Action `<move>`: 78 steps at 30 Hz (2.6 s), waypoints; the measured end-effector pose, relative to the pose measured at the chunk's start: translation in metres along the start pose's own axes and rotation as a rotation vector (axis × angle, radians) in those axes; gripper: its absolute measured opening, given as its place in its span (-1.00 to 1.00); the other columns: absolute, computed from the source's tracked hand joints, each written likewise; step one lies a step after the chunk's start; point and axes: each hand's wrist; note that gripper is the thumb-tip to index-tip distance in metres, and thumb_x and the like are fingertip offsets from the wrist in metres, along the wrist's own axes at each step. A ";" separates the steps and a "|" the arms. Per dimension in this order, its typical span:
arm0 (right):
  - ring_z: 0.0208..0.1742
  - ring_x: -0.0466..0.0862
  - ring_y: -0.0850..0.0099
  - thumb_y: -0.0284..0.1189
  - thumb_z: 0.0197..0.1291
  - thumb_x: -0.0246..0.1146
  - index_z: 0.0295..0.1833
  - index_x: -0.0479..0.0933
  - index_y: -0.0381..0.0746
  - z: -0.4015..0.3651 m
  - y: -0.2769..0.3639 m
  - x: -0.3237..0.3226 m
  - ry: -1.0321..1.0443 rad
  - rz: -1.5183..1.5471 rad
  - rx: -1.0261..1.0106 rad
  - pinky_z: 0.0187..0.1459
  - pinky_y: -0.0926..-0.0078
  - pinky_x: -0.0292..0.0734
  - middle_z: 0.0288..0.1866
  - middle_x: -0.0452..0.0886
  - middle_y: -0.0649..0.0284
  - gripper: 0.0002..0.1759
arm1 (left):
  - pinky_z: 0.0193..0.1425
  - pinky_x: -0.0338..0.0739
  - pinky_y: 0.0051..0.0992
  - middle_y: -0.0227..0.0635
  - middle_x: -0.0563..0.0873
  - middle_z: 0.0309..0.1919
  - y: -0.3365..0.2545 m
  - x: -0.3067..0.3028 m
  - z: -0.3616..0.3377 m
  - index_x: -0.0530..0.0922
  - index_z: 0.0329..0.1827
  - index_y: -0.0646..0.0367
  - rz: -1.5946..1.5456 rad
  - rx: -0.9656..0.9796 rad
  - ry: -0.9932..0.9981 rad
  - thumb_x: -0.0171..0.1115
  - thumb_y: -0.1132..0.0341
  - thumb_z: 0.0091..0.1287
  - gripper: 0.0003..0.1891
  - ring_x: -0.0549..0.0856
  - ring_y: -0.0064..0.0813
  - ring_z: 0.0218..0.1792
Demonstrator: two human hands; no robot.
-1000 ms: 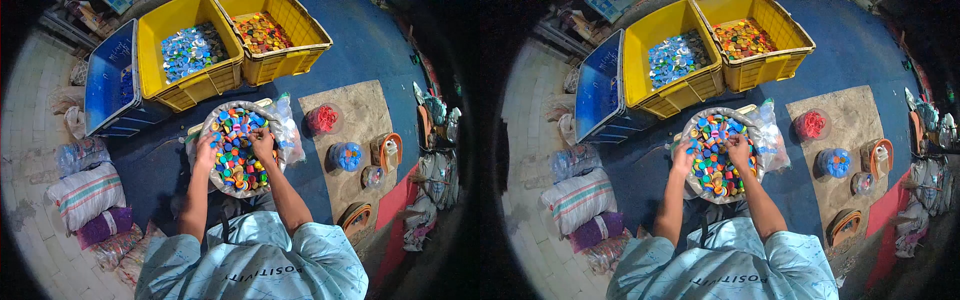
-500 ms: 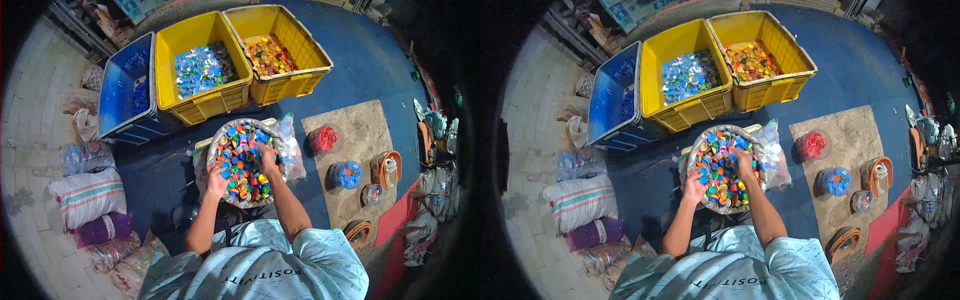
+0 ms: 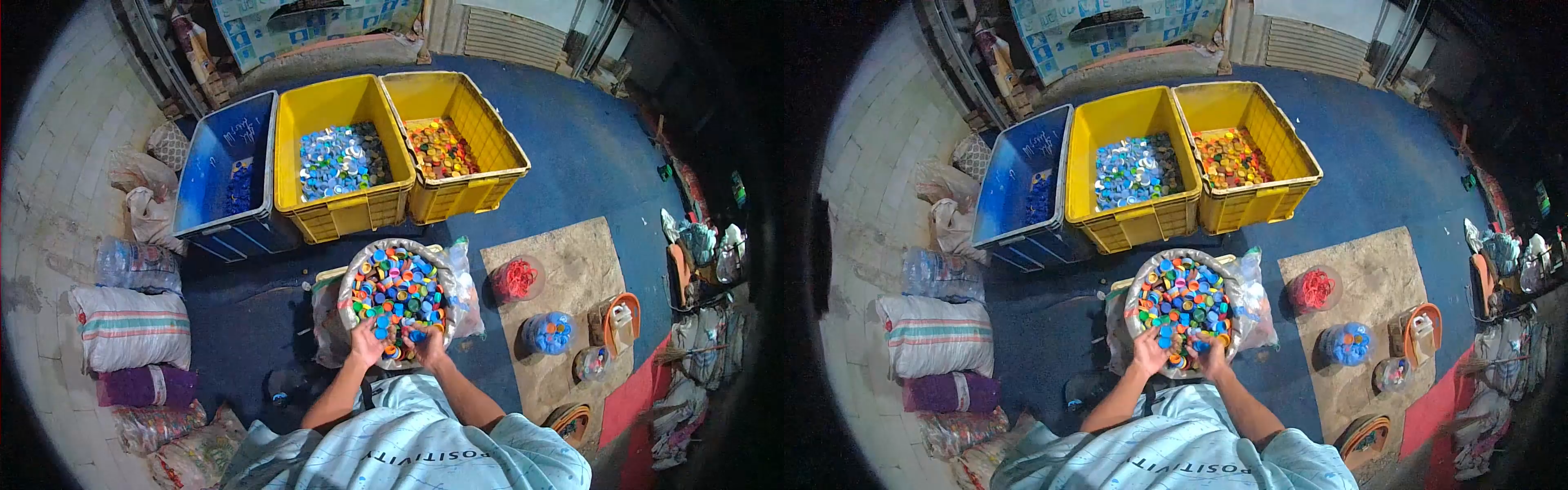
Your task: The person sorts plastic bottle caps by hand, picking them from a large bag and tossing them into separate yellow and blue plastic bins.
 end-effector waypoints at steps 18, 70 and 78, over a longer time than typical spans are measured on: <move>0.14 0.52 0.14 -0.54 0.17 0.10 0.37 0.05 -0.40 -0.016 0.133 0.185 0.168 -0.036 -0.602 0.06 0.27 0.53 0.11 0.39 -0.04 -0.34 | 0.39 0.28 -0.14 0.06 0.41 0.24 -0.149 0.126 0.032 0.29 0.23 0.43 0.152 0.390 0.086 0.15 0.13 0.29 -0.40 0.40 -0.08 0.28; -0.23 0.64 0.04 -0.50 0.04 0.22 -0.11 0.50 -0.38 -0.025 0.032 -0.030 -0.071 -1.560 -0.662 -0.15 0.20 0.51 -0.29 0.62 -0.08 -0.72 | -0.48 0.42 -0.64 -0.39 0.60 -0.28 0.005 0.013 -0.006 0.51 -0.02 0.21 0.740 0.293 -0.197 0.27 0.58 0.02 -0.60 0.60 -0.61 -0.43; -0.20 0.61 0.06 -0.49 0.01 0.27 -0.10 0.49 -0.34 0.030 -0.012 0.014 0.184 -1.575 -0.738 -0.13 0.18 0.49 -0.24 0.62 -0.02 -0.70 | -0.40 0.40 -0.53 -0.44 0.56 -0.27 0.007 -0.009 -0.051 0.53 0.03 0.10 0.252 0.178 -0.272 0.16 0.26 0.28 -0.72 0.51 -0.59 -0.43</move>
Point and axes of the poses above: each hand's wrist, its own z-axis towards the middle knuckle, its own x-axis out of the palm, y = z × x
